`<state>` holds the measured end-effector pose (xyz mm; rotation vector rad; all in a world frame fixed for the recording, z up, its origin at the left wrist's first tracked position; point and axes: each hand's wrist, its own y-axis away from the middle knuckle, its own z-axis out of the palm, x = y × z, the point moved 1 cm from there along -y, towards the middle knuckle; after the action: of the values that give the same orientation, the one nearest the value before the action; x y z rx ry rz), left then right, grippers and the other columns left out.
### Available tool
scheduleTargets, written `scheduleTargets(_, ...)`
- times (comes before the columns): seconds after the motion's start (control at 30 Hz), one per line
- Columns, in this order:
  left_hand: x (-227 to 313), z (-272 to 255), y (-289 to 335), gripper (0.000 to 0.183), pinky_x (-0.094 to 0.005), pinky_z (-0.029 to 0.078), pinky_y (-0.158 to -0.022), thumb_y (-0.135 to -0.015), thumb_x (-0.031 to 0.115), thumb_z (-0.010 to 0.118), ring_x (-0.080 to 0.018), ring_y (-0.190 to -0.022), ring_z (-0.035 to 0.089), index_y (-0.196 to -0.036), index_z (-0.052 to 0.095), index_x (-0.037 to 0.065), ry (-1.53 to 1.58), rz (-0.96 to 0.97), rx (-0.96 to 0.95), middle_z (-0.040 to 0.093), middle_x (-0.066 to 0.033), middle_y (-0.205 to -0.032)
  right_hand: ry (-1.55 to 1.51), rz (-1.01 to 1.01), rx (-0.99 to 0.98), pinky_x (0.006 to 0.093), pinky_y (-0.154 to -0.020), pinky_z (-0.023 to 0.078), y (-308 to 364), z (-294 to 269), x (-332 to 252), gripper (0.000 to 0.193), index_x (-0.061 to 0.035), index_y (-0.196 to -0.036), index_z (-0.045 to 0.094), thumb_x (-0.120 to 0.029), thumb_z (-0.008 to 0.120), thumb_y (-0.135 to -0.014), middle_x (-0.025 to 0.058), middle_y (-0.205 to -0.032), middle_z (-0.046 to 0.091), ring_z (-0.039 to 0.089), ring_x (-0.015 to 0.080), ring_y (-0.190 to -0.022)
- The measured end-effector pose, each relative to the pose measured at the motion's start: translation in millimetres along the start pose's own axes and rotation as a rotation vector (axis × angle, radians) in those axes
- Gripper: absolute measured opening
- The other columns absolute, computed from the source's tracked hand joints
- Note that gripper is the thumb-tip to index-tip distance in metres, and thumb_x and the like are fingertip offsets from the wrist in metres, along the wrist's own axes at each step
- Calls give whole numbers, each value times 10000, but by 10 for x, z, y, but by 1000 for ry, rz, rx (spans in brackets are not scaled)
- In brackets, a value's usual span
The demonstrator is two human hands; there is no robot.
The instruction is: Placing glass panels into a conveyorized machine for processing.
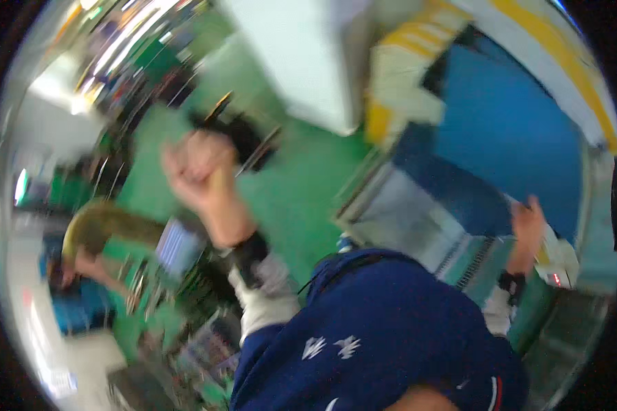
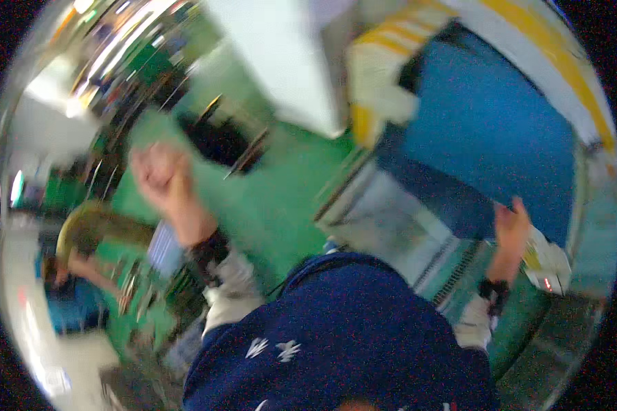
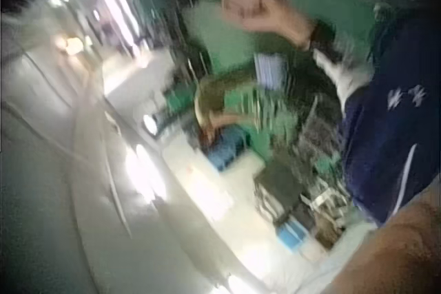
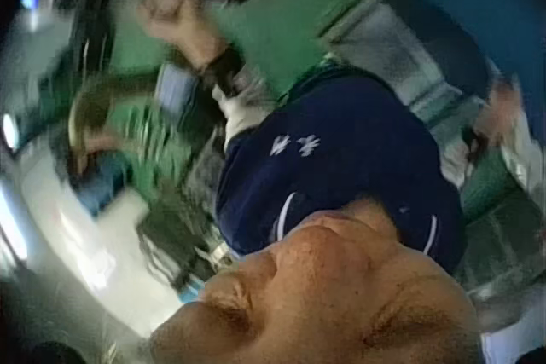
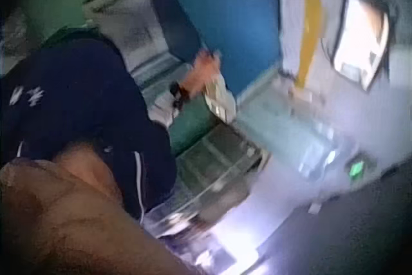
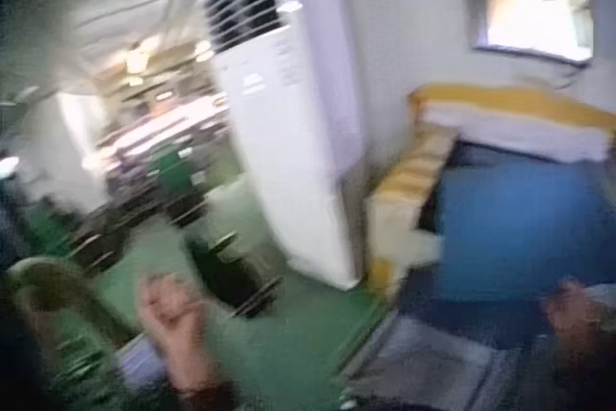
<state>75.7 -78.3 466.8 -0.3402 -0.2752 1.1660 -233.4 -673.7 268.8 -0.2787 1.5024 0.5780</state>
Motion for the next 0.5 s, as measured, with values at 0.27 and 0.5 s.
scheduleTargets(0.27,167,-408,226,450,-239,175,-409,-961,156,465,-65,-403,180,-540,306,150,-88,262,269,253,38,-493,-826,216,17,355,-749,496,133,882,-307,207,-49,-997,537,-72,649,-824,106,-922,589,559,241,-832)
scheduleTargets(0.5,195,-514,240,451,-252,176,-419,-955,156,485,-73,-398,166,-541,307,147,-102,257,358,253,39,-483,-861,290,23,370,-768,498,-191,925,-92,127,-55,-912,533,-69,639,-842,64,-927,569,544,203,-820)
